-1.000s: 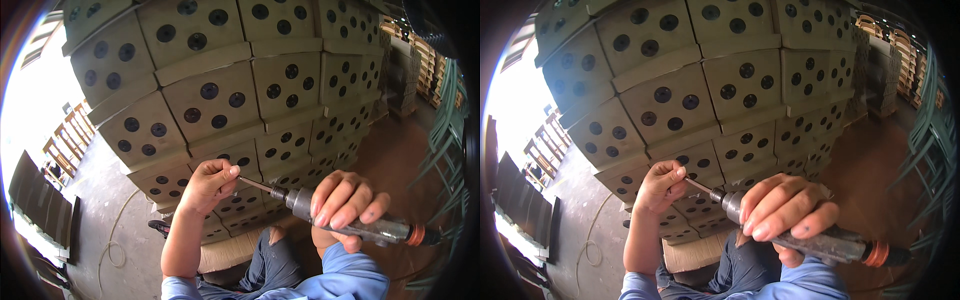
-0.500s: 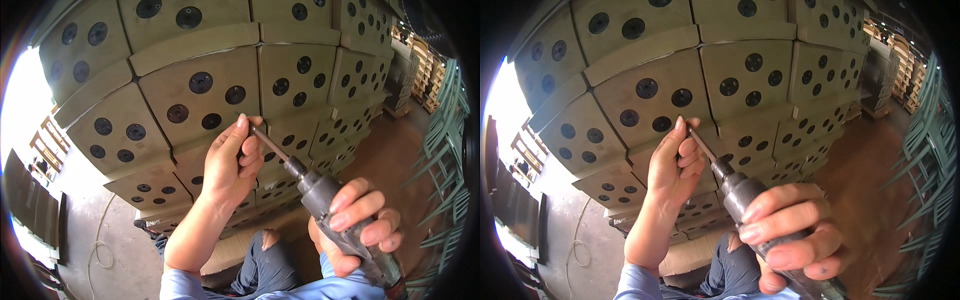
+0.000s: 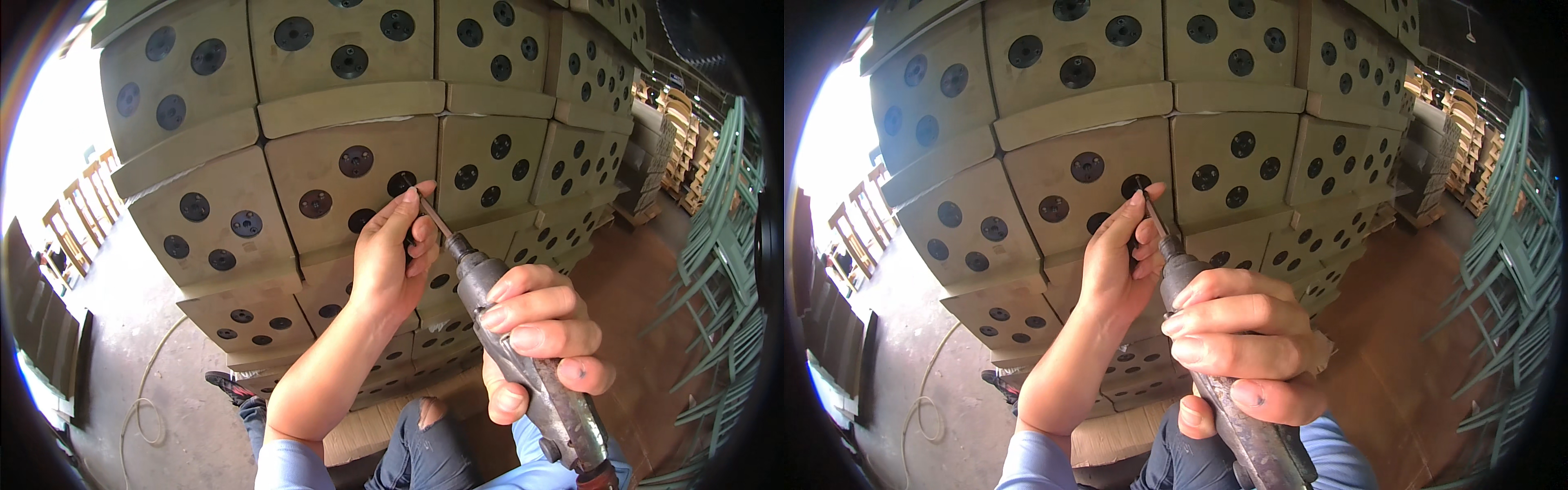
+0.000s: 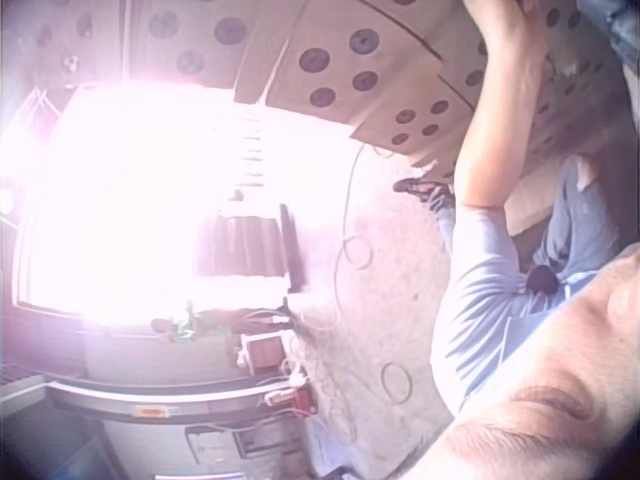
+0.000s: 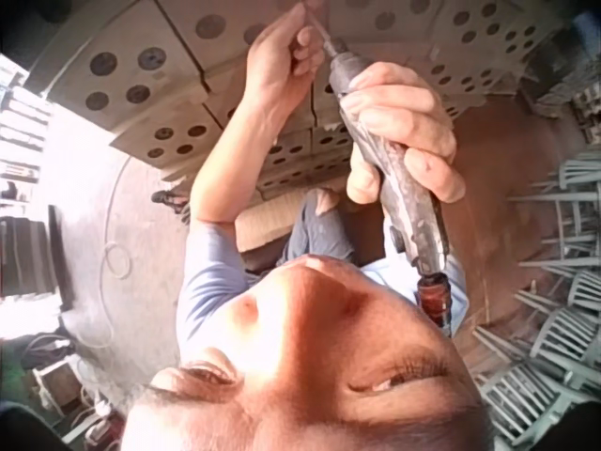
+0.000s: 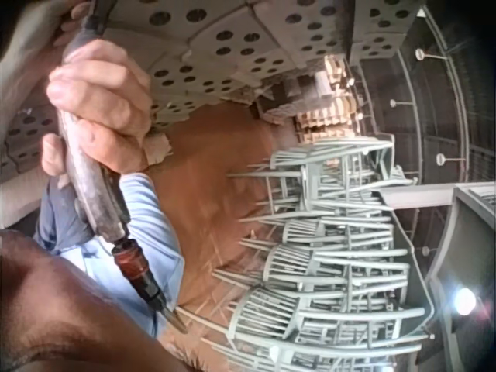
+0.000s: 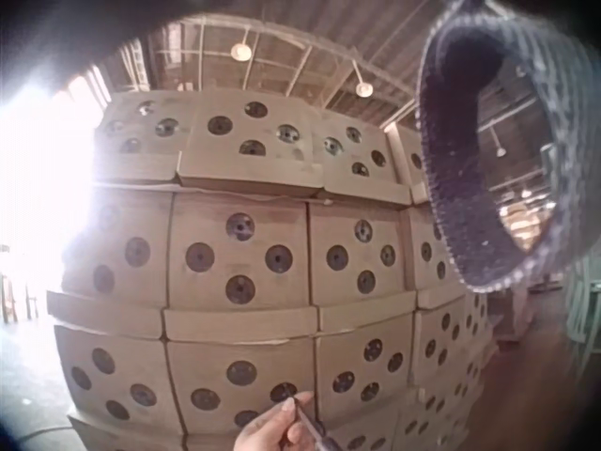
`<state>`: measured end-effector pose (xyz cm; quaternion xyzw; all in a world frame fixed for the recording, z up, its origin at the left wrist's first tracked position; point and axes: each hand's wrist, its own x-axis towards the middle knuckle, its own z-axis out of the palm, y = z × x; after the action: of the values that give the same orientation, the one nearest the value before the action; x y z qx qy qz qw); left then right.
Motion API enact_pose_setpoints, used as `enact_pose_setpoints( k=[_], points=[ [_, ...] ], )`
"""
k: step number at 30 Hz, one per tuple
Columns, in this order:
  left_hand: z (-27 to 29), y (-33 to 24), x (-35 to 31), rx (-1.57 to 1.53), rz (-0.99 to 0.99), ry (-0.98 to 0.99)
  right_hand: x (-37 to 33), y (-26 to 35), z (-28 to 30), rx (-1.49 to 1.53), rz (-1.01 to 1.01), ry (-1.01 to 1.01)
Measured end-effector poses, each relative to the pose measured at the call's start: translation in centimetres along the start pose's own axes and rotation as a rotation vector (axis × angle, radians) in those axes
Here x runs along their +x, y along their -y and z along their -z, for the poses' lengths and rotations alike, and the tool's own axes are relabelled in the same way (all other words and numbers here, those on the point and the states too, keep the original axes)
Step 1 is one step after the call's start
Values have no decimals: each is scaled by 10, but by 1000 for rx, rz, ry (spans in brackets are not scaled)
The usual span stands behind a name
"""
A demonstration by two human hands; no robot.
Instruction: The person uses a pneumatic screwdriver to fasten screws into pre-drilled holes on stacked cardboard crates. The person sits on the floor, inserts screws, and drives them into the crate structure. The person briefly pauses to look around and then resumes fastening screws.
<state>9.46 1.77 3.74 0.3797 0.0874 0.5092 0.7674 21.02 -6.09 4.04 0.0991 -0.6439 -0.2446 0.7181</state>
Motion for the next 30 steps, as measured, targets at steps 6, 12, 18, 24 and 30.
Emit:
enact_pose_setpoints(
  k=[6,12,18,24,30],
  points=[
    [12,16,-28,15,9,-64,5,-3,-2,49,-41,45],
    [24,28,-45,43,0,-130,7,-22,4,69,-56,122],
    [36,31,-65,18,102,-242,-2,-33,-3,70,-47,145],
    [47,41,-78,-54,52,-317,5,-32,-3,104,-99,203],
    [56,28,-92,29,-31,-305,-1,-30,-6,146,-163,190]
  ],
)
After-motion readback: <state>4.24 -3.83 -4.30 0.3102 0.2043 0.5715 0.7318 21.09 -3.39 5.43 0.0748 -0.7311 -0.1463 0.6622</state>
